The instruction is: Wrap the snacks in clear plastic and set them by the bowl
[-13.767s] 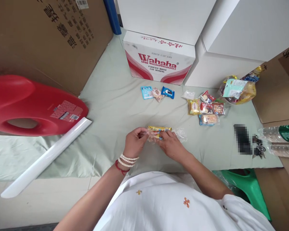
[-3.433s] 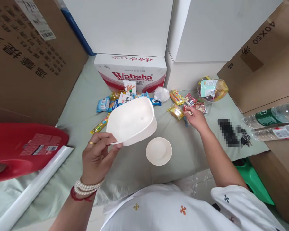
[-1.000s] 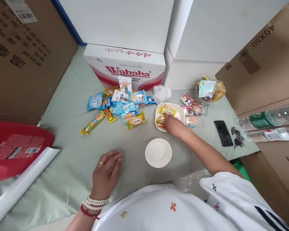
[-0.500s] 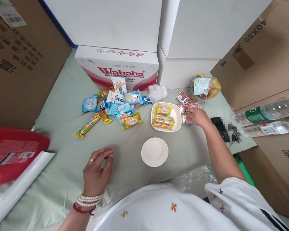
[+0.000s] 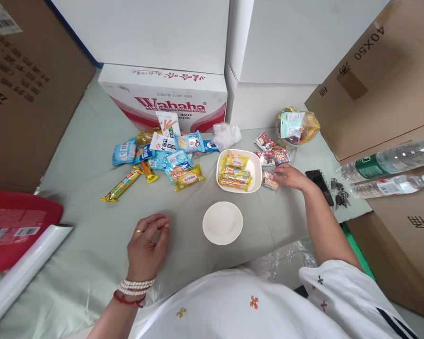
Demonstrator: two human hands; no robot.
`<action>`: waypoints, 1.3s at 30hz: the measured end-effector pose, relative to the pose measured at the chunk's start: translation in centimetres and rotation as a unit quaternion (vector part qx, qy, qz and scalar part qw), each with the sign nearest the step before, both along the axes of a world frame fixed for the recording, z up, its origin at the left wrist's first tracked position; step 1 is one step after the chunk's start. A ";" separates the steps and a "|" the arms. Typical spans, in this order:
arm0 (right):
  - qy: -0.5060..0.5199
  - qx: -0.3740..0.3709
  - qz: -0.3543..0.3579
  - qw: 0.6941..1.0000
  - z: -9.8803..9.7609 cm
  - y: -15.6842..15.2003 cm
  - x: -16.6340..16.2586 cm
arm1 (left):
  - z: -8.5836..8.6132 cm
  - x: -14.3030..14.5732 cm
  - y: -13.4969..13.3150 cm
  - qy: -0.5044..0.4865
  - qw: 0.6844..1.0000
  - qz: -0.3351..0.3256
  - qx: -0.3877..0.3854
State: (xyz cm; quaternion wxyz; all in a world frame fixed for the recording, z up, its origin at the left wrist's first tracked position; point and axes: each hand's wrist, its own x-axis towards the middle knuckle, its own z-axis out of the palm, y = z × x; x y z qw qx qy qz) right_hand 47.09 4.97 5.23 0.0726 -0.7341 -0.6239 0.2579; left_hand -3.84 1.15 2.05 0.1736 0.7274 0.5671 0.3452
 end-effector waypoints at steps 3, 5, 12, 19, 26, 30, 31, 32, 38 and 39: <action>0.075 0.021 -0.047 0.996 -0.6 -2.2 -1.3 | -0.5 -0.7 -0.2 -0.002 1.000 0.005 -0.012; 0.115 0.029 -0.084 0.989 -0.7 -3.5 -2.4 | -0.7 -0.9 -0.2 -0.009 1.000 -0.005 -0.020; 0.242 0.108 -0.233 0.936 0.9 -5.8 -4.2 | -2.1 -0.9 -0.6 -0.012 0.998 -0.042 -0.044; 0.233 0.121 -0.252 0.931 2.0 -1.2 -8.7 | -3.7 -1.0 -1.2 0.004 0.998 -0.052 -0.044; -0.189 -0.020 -0.107 0.976 2.1 1.8 -15.3 | -4.3 -1.1 -1.2 0.012 0.998 -0.059 -0.030; -0.224 -0.010 -0.111 0.968 2.5 1.4 -15.1 | -4.7 -1.1 -1.3 0.033 0.997 -0.063 -0.005; -0.209 0.001 -0.114 0.971 2.6 1.5 -14.3 | -4.7 -1.0 -1.2 0.037 0.997 -0.064 -0.002; -0.190 0.023 -0.115 0.975 2.6 1.8 -13.3 | -4.8 -1.0 -1.2 0.040 0.997 -0.066 -0.001; -0.162 0.150 -0.073 0.973 2.1 6.3 -4.5 | -4.7 -0.9 -1.1 0.044 0.996 -0.070 0.011; -0.162 0.109 -0.041 0.980 1.9 7.3 -3.5 | -4.7 -0.9 -1.1 0.045 0.997 -0.068 0.013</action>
